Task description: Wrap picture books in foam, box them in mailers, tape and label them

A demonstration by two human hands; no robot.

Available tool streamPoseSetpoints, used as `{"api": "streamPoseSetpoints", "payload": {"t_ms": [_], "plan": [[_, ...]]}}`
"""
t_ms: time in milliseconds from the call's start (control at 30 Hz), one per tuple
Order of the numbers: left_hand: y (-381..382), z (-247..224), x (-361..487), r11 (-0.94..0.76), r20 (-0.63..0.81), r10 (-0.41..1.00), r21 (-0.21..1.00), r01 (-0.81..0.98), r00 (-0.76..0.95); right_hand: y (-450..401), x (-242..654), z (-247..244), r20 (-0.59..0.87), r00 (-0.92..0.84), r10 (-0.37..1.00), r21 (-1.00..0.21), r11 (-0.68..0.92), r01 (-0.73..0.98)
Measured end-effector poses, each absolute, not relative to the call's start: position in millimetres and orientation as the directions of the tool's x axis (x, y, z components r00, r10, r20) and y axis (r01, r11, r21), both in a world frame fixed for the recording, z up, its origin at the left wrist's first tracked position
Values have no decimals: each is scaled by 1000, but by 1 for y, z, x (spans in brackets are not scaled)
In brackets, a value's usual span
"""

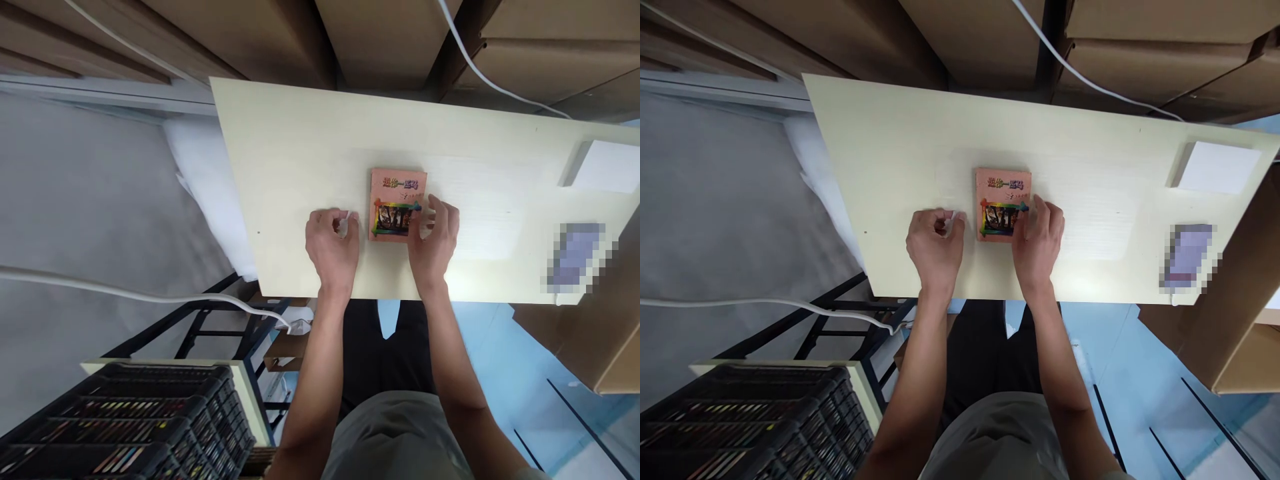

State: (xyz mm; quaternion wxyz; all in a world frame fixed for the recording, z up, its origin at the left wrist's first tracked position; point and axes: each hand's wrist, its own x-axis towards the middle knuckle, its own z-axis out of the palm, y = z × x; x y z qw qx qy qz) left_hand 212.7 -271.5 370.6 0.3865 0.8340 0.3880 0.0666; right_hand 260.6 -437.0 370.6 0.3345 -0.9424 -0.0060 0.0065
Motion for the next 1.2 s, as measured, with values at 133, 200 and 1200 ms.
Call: {"api": "streamPoseSetpoints", "payload": {"t_ms": [133, 200, 1200], "plan": [[-275, 374, 212, -201, -295, 662, 816, 542, 689, -436, 251, 368, 43, 994, 101, -588, -802, 107], [-279, 375, 211, -65, -335, 593, 886, 458, 732, -437, 247, 364, 56, 990, 133, -604, -784, 140], [-370, 419, 233, -277, -85, 652, 898, 341, 754, -465, 275, 445, 164, 948, 272, -846, -456, 277]]}}
